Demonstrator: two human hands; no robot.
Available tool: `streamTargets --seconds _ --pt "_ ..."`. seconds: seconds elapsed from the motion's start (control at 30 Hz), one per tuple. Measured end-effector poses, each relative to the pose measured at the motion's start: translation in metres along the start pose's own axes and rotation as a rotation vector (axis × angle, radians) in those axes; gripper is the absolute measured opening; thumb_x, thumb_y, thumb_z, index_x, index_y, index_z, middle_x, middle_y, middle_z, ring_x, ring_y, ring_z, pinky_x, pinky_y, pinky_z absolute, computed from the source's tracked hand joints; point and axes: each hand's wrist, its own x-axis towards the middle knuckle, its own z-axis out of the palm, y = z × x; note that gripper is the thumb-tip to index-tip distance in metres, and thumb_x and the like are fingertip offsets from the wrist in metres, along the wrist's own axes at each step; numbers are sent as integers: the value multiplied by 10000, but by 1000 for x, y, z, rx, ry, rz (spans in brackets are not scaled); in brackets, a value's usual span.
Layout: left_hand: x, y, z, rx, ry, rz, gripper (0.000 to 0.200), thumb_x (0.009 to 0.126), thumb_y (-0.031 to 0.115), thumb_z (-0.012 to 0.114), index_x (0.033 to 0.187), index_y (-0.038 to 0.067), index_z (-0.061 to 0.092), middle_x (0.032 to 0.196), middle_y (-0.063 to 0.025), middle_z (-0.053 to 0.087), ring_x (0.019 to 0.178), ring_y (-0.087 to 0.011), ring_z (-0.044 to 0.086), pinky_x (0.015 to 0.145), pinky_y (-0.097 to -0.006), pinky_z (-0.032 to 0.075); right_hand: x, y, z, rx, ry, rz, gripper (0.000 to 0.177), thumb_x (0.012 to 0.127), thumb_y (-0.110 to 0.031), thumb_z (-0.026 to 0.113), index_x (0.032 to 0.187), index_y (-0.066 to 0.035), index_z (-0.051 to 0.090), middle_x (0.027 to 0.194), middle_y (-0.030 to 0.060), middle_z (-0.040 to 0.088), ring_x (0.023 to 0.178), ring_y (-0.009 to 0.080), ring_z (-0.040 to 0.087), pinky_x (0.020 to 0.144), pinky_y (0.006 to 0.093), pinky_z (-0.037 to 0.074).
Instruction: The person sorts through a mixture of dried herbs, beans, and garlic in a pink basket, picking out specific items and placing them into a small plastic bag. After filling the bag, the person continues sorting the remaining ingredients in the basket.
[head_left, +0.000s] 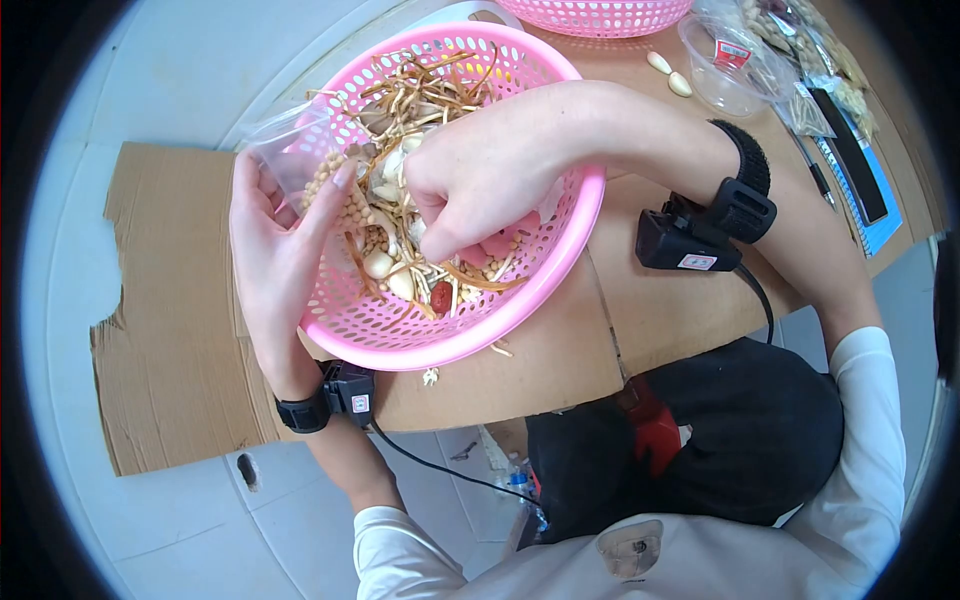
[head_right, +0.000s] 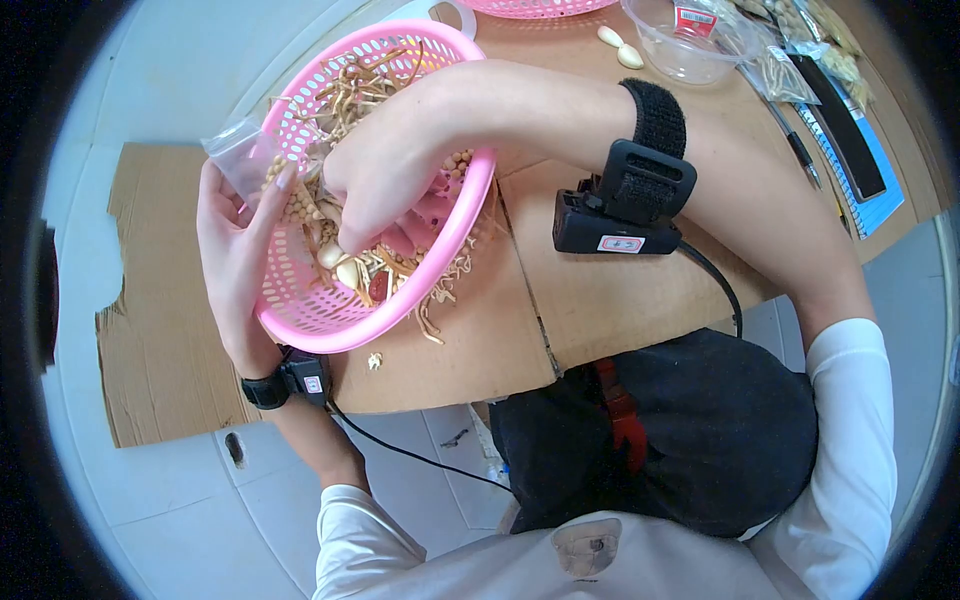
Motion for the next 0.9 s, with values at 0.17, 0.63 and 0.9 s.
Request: streamTargets --seconds 0.17,0.63,0.9 --pt "-2 6 3 6 -6 -4 465 931 111 816 1295 -14 555 1208 -118 705 1095 -150 675 929 -302 557 12 9 2 -163 58 14 406 942 -312 602 787 33 750 699 135 705 651 249 687 672 397 554" --pt "-2 4 2 21 -29 6 497 926 110 819 1324 -15 549 1234 -127 700 1116 -162 672 951 -314 547 -5 -5 -3 -254 -71 -8 146 778 -142 763 845 -13 771 762 106 727 731 217 707 667 380 552" --pt "-3 4 2 41 -26 15 499 923 105 820 1324 -15 549 1217 -123 708 1108 -160 673 937 -303 543 1 0 -4 -264 -174 47 123 780 -126 750 842 -21 765 709 82 717 664 188 697 614 359 543"
